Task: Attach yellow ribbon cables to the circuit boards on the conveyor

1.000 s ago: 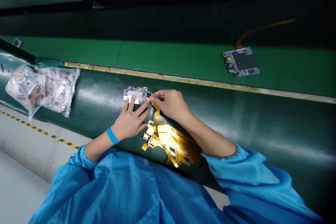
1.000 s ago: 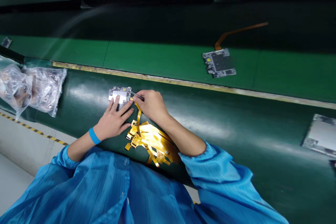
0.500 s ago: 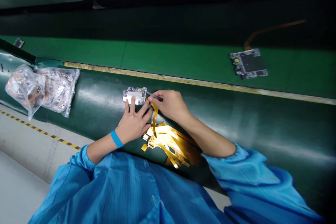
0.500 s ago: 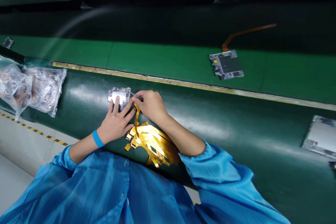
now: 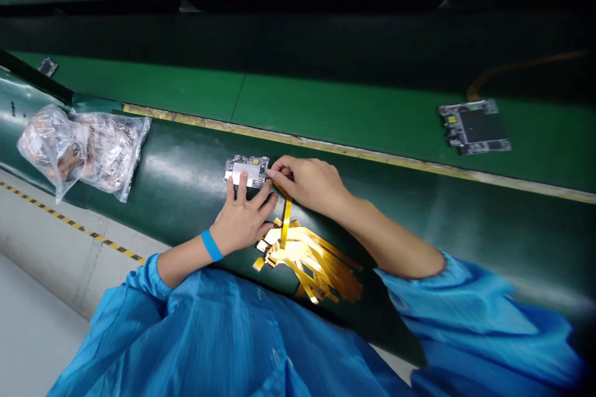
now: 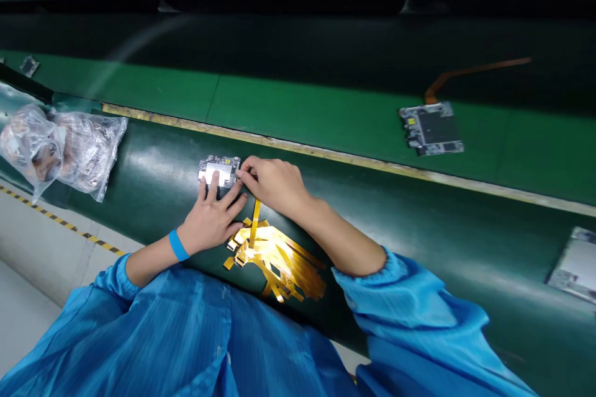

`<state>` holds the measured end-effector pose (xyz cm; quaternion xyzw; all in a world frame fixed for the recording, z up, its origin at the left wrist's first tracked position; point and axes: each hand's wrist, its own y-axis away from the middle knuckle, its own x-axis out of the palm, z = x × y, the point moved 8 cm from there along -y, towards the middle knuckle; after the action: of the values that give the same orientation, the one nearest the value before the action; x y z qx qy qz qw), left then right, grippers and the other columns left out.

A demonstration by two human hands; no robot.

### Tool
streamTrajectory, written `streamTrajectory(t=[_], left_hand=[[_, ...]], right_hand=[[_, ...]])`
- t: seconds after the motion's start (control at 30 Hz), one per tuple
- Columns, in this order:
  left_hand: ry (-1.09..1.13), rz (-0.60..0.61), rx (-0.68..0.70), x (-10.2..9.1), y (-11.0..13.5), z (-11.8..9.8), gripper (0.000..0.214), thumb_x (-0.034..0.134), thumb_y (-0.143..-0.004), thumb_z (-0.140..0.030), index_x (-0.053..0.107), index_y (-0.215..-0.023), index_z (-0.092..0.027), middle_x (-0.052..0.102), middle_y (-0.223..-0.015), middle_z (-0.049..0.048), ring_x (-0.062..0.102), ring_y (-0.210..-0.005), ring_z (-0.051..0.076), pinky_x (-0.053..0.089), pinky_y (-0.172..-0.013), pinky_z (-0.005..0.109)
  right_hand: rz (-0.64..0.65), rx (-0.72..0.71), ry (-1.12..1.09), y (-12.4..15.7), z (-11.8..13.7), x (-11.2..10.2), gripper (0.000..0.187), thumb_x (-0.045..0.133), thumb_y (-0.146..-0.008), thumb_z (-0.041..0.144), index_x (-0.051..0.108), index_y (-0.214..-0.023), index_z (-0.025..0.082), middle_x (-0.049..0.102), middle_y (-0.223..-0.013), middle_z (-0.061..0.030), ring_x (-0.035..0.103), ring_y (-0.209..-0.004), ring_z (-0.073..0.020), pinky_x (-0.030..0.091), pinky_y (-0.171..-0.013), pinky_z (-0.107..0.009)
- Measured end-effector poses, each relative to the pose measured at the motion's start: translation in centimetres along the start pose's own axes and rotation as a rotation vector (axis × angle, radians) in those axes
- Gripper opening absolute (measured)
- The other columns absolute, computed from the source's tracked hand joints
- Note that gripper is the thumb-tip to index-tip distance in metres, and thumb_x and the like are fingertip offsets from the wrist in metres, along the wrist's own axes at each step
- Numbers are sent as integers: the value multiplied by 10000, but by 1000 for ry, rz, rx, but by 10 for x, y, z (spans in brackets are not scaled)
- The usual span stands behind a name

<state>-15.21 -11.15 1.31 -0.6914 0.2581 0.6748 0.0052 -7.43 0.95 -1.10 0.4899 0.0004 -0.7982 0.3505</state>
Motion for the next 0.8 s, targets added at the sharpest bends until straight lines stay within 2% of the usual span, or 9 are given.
streamTrajectory(t=[0.3,0.5,0.6,0.7,0.8], left_hand=[[-1,15,12,1,3,3,656,534,-1041,-539,489,-1603,-203,313,-1742,118,265,-1548,574,289,-1194,791],[-13,17,29,5,6,7,665,530,-1046,-553,467,-1622,-226,299,-1750,97,262,-1552,569,296,-1192,783],[-10,-6,34,7,6,10,665,550,-1038,-549,476,-1615,-228,301,-1750,94,253,-1554,571,297,-1187,783],[-2,-90,69,4,12,13,581,580,-1028,-515,580,-1527,-218,367,-1720,94,299,-1538,554,312,-1176,779],[36,-280,113,-7,26,20,365,558,-1044,-415,726,-1276,-188,554,-1582,112,466,-1457,441,381,-1182,670]], right_hand=[[45,-24,48,-8,-3,1,137,703,-934,415,767,-943,294,797,-844,-17,686,-773,-230,292,-595,-317],[66,-24,91,-11,1,3,143,694,-941,408,764,-957,284,803,-874,-37,691,-787,-237,300,-604,-318],[53,-73,93,-13,3,5,159,667,-944,408,753,-956,276,798,-867,-37,691,-774,-234,298,-593,-310],[33,-140,13,-15,0,5,195,624,-964,424,736,-958,266,785,-833,-19,685,-738,-215,319,-584,-292],[-34,-137,-90,-13,-11,0,240,632,-963,469,734,-991,253,767,-801,-13,674,-695,-197,367,-595,-279]])
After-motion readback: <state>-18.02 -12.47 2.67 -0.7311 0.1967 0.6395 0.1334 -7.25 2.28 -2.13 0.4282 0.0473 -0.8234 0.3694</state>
